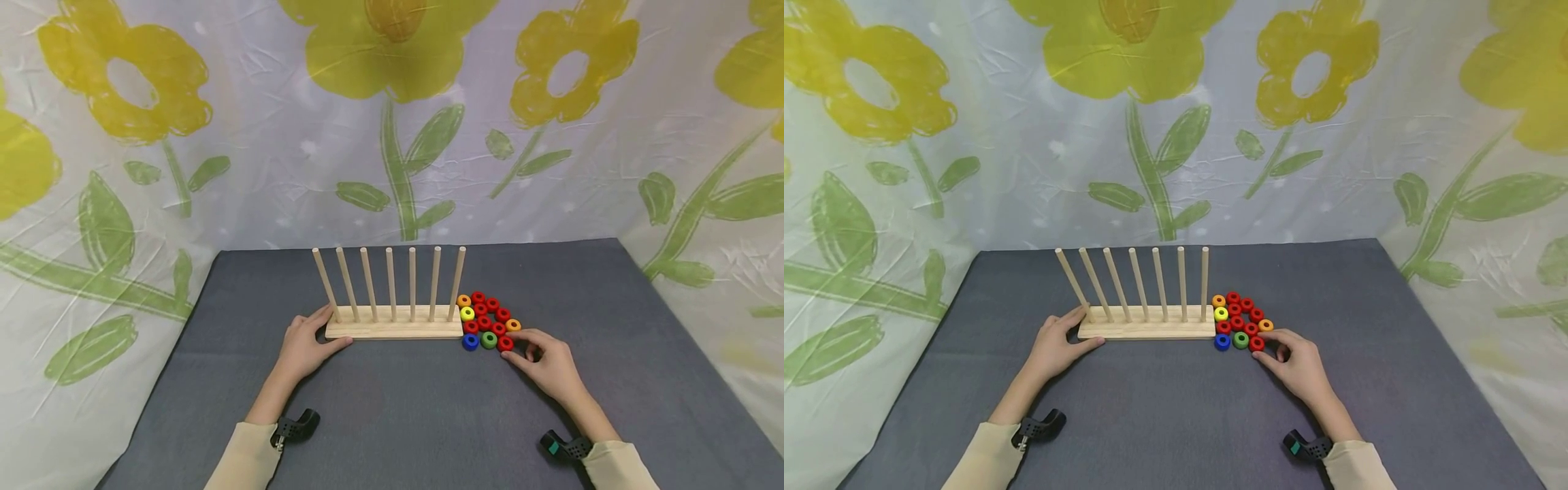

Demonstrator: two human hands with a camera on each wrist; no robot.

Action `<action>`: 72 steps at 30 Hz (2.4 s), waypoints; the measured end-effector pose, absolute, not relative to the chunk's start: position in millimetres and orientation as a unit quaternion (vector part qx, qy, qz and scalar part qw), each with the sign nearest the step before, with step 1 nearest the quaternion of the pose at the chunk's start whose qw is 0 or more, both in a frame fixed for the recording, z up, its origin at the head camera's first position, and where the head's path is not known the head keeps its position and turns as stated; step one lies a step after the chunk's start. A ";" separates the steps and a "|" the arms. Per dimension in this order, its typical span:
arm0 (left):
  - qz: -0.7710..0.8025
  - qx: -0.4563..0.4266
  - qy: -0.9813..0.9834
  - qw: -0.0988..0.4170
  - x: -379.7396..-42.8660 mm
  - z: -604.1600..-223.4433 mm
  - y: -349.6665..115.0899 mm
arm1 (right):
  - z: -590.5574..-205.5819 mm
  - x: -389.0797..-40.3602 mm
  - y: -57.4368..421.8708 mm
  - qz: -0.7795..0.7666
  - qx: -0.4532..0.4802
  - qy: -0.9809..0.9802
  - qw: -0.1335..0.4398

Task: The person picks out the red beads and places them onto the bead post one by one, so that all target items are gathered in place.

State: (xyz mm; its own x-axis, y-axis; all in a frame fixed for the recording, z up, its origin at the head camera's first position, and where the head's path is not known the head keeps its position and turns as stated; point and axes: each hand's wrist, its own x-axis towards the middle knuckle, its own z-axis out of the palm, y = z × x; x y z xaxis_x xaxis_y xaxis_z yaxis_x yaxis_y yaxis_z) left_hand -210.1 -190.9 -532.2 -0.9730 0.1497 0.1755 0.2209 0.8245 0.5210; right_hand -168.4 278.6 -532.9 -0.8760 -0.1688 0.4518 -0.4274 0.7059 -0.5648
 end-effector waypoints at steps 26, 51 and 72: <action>-0.280 -0.095 -0.953 0.064 -209.2 -531.0 -190.0 | -528.4 -164.6 279.0 0.440 0.099 -0.865 0.219; -0.281 -0.092 -0.953 0.065 -207.7 -530.3 -189.9 | -520.6 -168.1 269.4 0.476 0.081 -0.851 0.207; -0.277 -0.090 -0.954 0.066 -208.3 -533.3 -190.1 | -449.6 -175.4 223.7 0.503 0.108 -0.830 0.216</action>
State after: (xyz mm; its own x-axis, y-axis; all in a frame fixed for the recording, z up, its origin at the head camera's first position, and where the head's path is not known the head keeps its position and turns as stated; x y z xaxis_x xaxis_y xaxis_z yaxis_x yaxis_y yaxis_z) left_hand -208.3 -190.1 -533.3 -0.9753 0.1351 0.1750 0.2078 0.8304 0.5169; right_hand -175.4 223.7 -449.6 -0.8837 0.0385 0.4664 -0.3958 0.4705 -0.7887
